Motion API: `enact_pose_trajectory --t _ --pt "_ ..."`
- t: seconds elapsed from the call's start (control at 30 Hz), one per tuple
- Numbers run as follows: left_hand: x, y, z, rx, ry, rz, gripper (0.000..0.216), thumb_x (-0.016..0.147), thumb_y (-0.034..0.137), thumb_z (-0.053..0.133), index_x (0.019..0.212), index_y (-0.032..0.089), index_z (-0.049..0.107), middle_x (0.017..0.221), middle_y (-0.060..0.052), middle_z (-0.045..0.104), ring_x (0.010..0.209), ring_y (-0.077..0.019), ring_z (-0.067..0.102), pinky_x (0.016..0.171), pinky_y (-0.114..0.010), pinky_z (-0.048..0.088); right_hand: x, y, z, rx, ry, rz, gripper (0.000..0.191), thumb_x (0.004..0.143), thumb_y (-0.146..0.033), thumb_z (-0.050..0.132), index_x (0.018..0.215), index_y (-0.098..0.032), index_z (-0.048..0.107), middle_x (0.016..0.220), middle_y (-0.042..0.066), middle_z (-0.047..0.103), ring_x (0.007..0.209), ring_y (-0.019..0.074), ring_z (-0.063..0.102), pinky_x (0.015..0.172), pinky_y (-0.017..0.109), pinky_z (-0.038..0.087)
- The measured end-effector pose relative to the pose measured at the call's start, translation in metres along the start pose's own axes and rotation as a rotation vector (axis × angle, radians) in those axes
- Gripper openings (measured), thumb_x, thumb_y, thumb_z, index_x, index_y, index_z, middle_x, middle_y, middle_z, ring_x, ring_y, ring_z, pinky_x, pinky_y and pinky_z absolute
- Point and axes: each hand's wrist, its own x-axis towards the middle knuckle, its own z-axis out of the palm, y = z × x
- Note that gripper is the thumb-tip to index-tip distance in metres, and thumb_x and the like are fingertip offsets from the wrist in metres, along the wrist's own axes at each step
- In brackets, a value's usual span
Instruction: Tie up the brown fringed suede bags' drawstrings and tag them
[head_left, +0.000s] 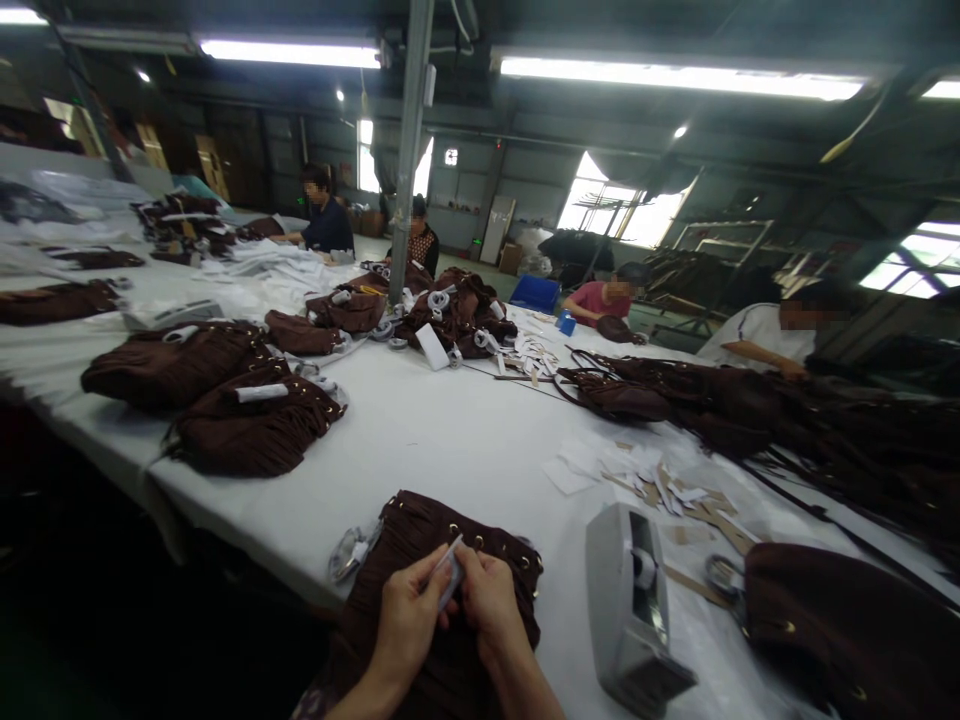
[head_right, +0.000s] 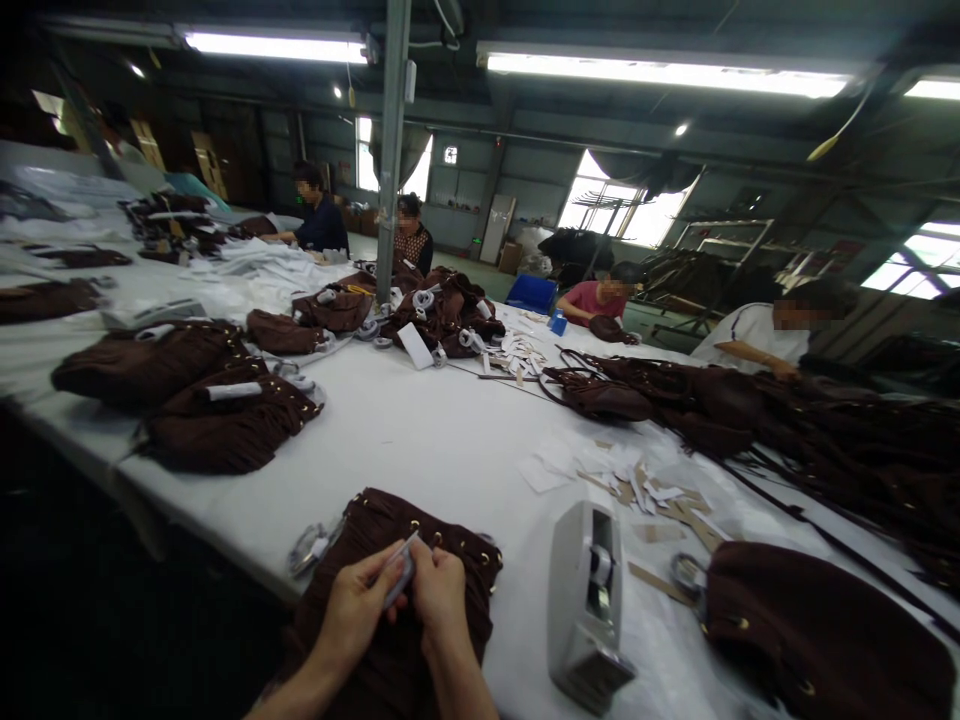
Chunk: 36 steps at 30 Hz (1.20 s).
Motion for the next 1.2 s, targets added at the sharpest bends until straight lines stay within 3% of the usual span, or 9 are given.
enact_pose_trajectory --t 0.17,0.27,0.57,0.73,0.93,1.07,1.2 --pt "-0.007 0.003 -0.001 0.189 -0.004 0.220 0.038 0.082 0.044 0.055 0.110 0.021 0.067 0.073 -0.005 0.063 0.054 -0.0136 0.055 0.050 -0.022 0.044 -0.001 -0.001 -0.002 0.088 -0.030 0.090 0.033 0.069 -0.037 0.059 0.049 -0.019 0.042 0.032 -0.010 0.034 0.027 0.0021 0.021 0.030 0.018 0.011" --pt "-0.009 0.007 -0.004 0.230 -0.082 0.304 0.035 0.085 0.038 0.052 0.115 0.025 0.064 0.075 -0.005 0.064 0.065 -0.0162 0.058 0.062 -0.022 0.047 0.000 0.000 -0.004 0.115 -0.041 0.124 0.033 0.068 -0.037 0.059 0.047 -0.019 0.040 0.032 -0.010 0.033 0.026 0.0017 0.020 0.030 0.017 0.010" --pt "-0.004 0.006 -0.019 0.349 -0.315 0.545 0.033 0.092 0.026 0.040 0.120 0.024 0.057 0.091 -0.005 0.063 0.084 -0.0152 0.060 0.077 -0.023 0.048 0.003 -0.003 -0.012 0.188 -0.097 0.221 0.030 0.067 -0.033 0.058 0.046 -0.017 0.042 0.033 -0.008 0.035 0.025 0.0006 0.022 0.030 0.015 0.011" --pt "-0.003 0.004 -0.017 0.469 -0.310 0.570 0.035 0.092 0.024 0.037 0.123 0.022 0.054 0.094 -0.008 0.063 0.085 -0.0157 0.061 0.077 -0.023 0.049 0.002 -0.006 -0.014 0.225 -0.108 0.223 0.036 0.073 -0.048 0.054 0.055 -0.017 0.045 0.040 -0.006 0.042 0.028 0.0012 0.026 0.029 0.015 0.013" --pt "-0.010 0.021 -0.016 0.420 -0.289 0.438 0.037 0.088 0.034 0.045 0.121 0.023 0.056 0.102 -0.009 0.065 0.094 -0.0210 0.061 0.085 -0.029 0.047 0.004 0.000 -0.012 0.170 -0.158 0.109 0.045 0.059 -0.054 0.070 0.054 -0.018 0.043 0.037 -0.011 0.036 0.027 -0.0001 0.022 0.028 0.015 0.011" --pt "-0.001 0.028 -0.012 0.098 -0.121 0.027 0.043 0.082 0.053 0.049 0.092 0.013 0.063 0.071 -0.006 0.067 0.059 -0.0169 0.060 0.053 -0.024 0.046 0.006 0.004 -0.013 0.167 -0.145 0.106 0.047 0.059 -0.055 0.070 0.051 -0.019 0.041 0.035 -0.010 0.035 0.025 0.0001 0.021 0.028 0.016 0.011" --pt "0.009 0.022 -0.001 -0.163 -0.240 -0.236 0.041 0.068 0.053 0.063 0.068 0.013 0.056 0.054 -0.004 0.061 0.042 -0.0119 0.052 0.042 -0.021 0.038 0.004 0.006 -0.014 0.157 -0.137 0.093 0.047 0.058 -0.055 0.071 0.051 -0.018 0.042 0.034 -0.009 0.038 0.024 0.0008 0.024 0.027 0.016 0.011"
